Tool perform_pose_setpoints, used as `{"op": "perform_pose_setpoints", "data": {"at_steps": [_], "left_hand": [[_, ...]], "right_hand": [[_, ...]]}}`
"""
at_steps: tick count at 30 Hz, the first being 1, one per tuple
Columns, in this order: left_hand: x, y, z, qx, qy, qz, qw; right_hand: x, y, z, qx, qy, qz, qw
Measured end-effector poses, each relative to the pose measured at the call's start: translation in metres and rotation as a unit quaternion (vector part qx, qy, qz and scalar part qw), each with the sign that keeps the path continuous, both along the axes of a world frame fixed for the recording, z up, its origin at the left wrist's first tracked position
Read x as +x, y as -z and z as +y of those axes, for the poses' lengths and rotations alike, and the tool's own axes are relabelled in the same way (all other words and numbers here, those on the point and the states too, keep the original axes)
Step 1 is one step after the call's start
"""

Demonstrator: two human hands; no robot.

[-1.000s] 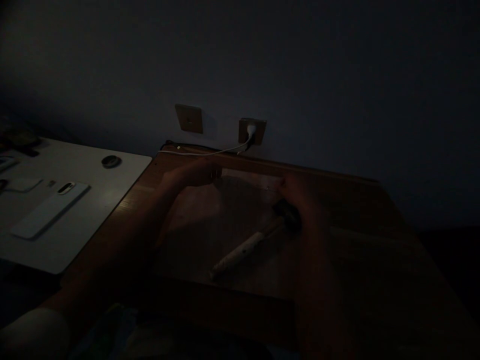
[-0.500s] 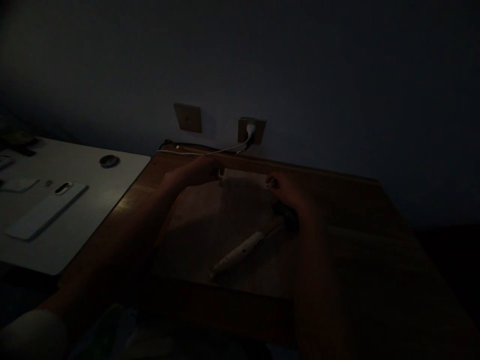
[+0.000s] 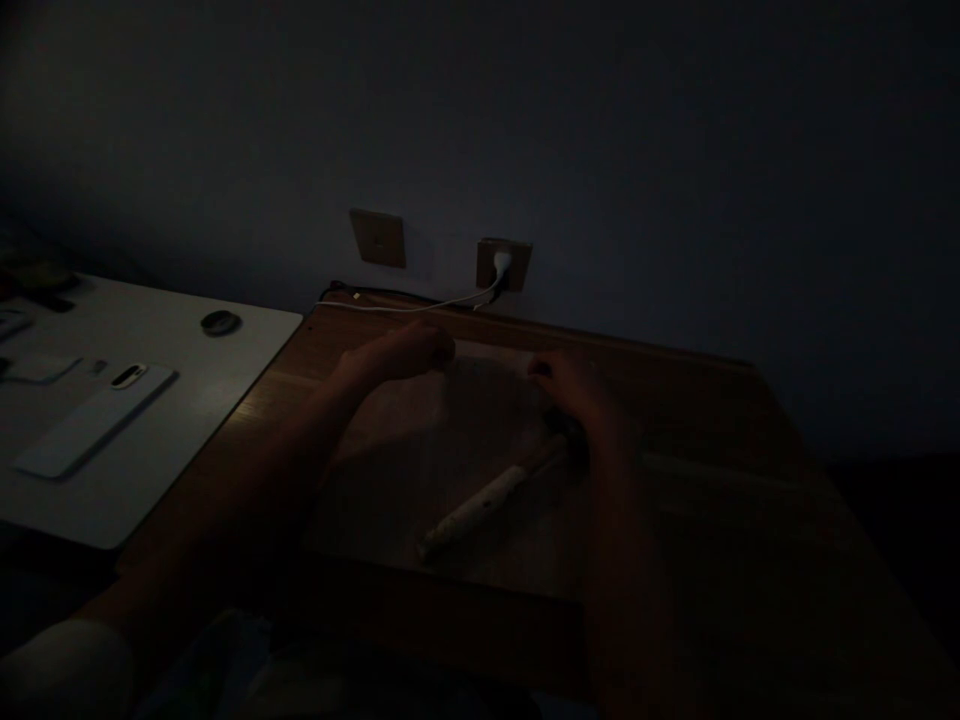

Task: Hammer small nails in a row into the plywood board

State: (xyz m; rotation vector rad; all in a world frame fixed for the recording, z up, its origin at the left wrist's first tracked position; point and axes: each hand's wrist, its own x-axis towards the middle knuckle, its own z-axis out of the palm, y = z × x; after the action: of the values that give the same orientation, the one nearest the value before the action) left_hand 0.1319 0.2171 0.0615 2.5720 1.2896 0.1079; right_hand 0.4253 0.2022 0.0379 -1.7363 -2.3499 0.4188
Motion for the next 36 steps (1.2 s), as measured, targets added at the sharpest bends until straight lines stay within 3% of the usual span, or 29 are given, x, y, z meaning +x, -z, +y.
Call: {"op": "perform_pose_setpoints", "data": {"at_steps": [14,30,36], "left_hand": [[0.006,-0.003,-0.002,0.043,0.004,-0.035,0.998],[0.015,0.017,0.000,0.027,0.039,-0.013,0.999],[0.020,0.012,-0.004,0.032,-0.010,-0.004,0.999]], "right_hand": [[-0.015,0.001,0.001,0.012,0.003,0.033,0.999],[-0.043,-0.020,-0.015,0.004,-0.006,0.004,1.000],[-0.048,-0.018,-0.013,0.023,0.000,0.038,0.999]]}}
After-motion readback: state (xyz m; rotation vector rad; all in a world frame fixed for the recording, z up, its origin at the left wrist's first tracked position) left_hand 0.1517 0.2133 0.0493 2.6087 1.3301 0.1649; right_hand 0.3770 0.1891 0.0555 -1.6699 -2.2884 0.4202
